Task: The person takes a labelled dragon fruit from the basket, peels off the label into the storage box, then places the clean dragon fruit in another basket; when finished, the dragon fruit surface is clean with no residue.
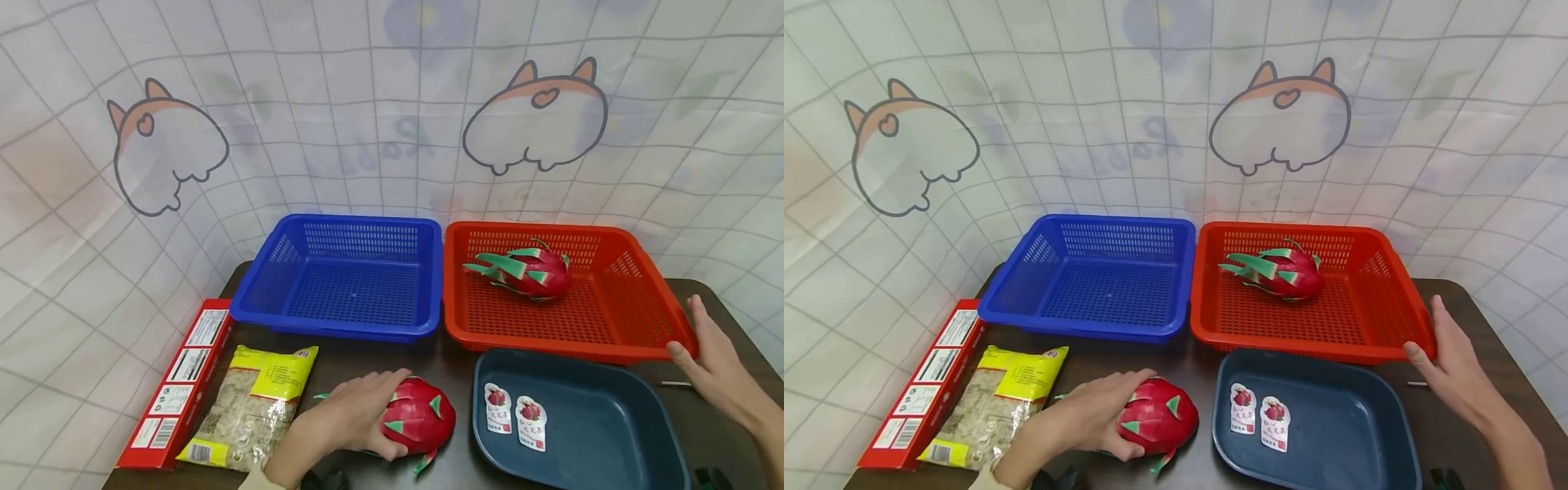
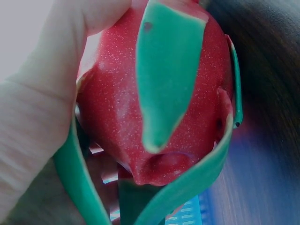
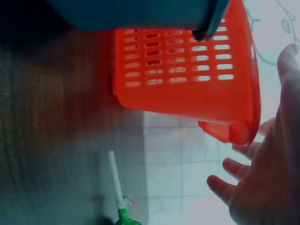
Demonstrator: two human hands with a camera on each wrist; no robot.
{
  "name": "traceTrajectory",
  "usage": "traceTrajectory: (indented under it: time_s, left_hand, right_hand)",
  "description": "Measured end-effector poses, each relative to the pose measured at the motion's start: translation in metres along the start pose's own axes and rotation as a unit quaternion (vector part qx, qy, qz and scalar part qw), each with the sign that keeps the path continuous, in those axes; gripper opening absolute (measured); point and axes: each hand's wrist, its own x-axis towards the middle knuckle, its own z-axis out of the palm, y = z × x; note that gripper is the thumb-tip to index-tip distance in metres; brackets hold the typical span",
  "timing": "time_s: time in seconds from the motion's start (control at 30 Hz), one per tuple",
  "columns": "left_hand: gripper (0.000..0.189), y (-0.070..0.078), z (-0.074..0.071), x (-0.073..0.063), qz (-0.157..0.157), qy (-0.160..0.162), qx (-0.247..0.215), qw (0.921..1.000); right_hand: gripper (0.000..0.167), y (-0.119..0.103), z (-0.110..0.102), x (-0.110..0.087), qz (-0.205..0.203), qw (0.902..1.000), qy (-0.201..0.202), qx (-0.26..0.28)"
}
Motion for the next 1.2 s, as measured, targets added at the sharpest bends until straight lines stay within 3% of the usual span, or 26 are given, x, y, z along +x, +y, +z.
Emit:
traceTrajectory:
  time_s: [0.23, 0.47, 0.73, 0.93, 1.2]
  left_hand:
    - [0.097, 0.001, 0.0, 0.002, 0.012, 0.002, 0.003, 0.9999]
    - [0.096, 0.0, -0.001, 0.002, 0.015, -0.006, 0.002, 0.9999]
    - [0.093, -0.001, -0.001, 0.006, 0.066, -0.028, -0.015, 0.9973]
    - [0.093, -0.003, 0.001, 0.007, 0.095, -0.023, -0.015, 0.9951]
    - [0.091, -0.009, 0.001, 0.011, 0.062, -0.054, -0.057, 0.9949]
  right_hand:
    - [0.077, 0.002, 0.003, -0.001, 0.004, 1.0, 0.0, -0.001]
    - [0.079, -0.003, 0.003, -0.002, 0.038, 0.9992, -0.013, 0.004]
    - [0.081, -0.003, 0.005, -0.001, 0.041, 0.9991, -0.007, 0.008]
    - [0.081, -0.001, 0.006, -0.002, 0.045, 0.9989, 0.0, 0.014]
    - [0.08, -0.002, 0.008, -0.002, 0.047, 0.9986, -0.003, 0.025]
